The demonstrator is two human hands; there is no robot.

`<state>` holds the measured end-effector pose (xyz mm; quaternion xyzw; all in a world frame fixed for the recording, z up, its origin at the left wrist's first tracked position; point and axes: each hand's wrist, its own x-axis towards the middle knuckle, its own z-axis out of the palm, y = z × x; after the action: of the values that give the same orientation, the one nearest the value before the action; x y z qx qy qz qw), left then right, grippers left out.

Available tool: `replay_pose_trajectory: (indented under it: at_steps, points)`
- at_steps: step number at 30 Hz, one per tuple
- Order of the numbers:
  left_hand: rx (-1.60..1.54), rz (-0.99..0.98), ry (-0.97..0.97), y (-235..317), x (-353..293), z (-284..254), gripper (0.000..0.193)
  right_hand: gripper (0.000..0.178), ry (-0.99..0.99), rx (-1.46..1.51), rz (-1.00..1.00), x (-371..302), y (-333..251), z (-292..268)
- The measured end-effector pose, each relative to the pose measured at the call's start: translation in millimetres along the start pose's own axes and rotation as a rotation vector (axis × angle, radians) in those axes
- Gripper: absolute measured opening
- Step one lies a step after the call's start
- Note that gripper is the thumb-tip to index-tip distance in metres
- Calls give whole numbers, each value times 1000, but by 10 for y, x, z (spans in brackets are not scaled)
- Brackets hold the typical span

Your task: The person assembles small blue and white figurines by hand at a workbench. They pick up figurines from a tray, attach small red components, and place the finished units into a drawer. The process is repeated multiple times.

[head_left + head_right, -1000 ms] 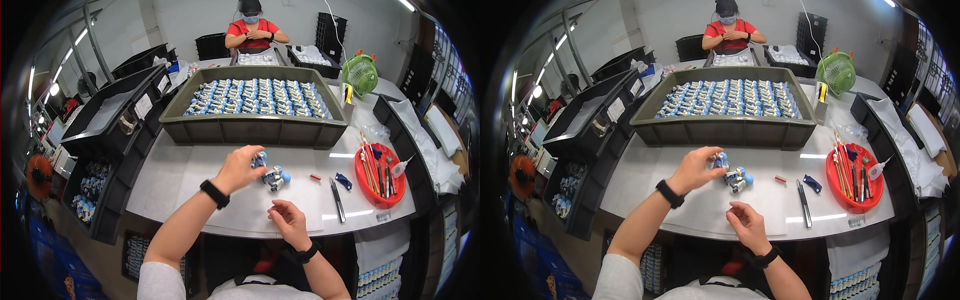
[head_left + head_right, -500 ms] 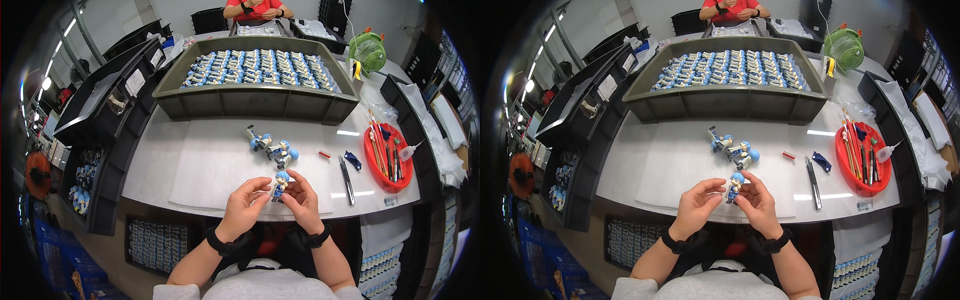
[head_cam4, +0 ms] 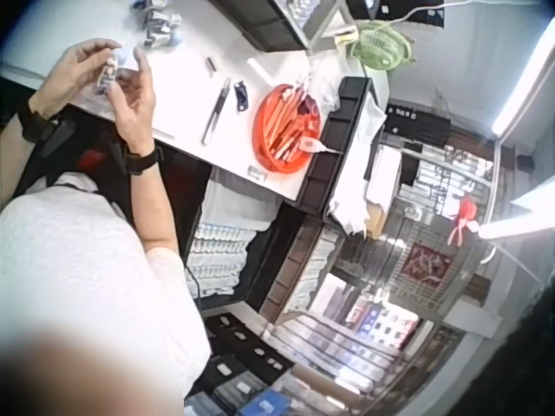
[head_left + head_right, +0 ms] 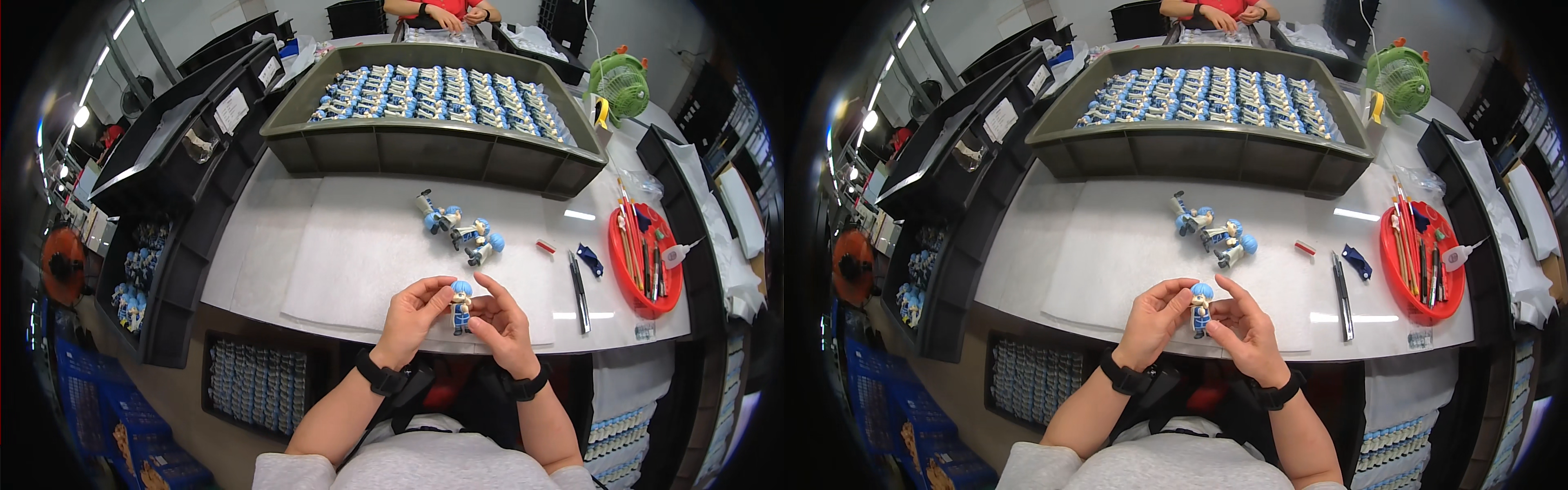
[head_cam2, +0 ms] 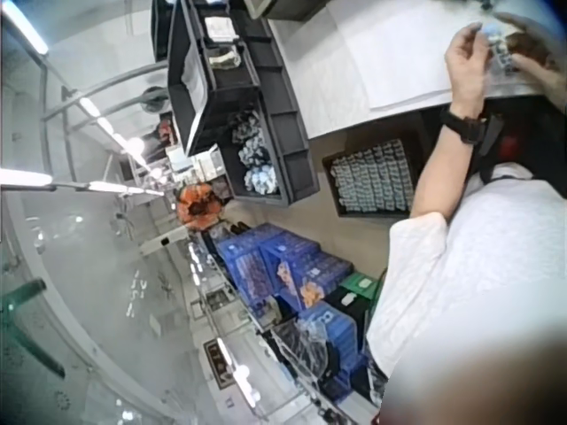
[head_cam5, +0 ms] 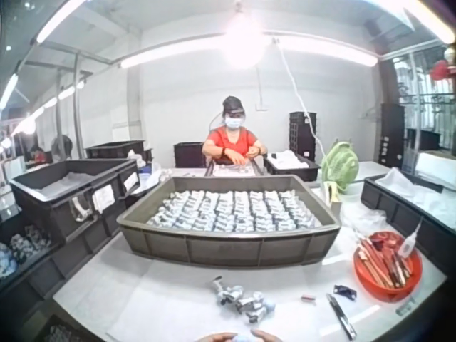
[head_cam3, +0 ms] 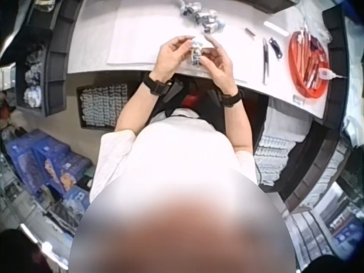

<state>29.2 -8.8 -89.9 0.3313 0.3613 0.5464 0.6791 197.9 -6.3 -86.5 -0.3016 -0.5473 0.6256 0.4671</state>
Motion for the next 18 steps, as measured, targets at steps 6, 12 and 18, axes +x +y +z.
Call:
replay_pose_trajectory:
  at_steps: [6, 12, 18]
  points:
    - [15, -8, 3, -17, 4, -25, 25, 67, 1, -121, -64, -6, 19, -4]
    - [-92, 18, 11, -25, -14, -29, 26, 67, 56, -142, -103, 2, 115, -27]
    - [94, 95, 31, -50, -13, -6, 27, 67, 103, -198, -163, -8, 127, -37]
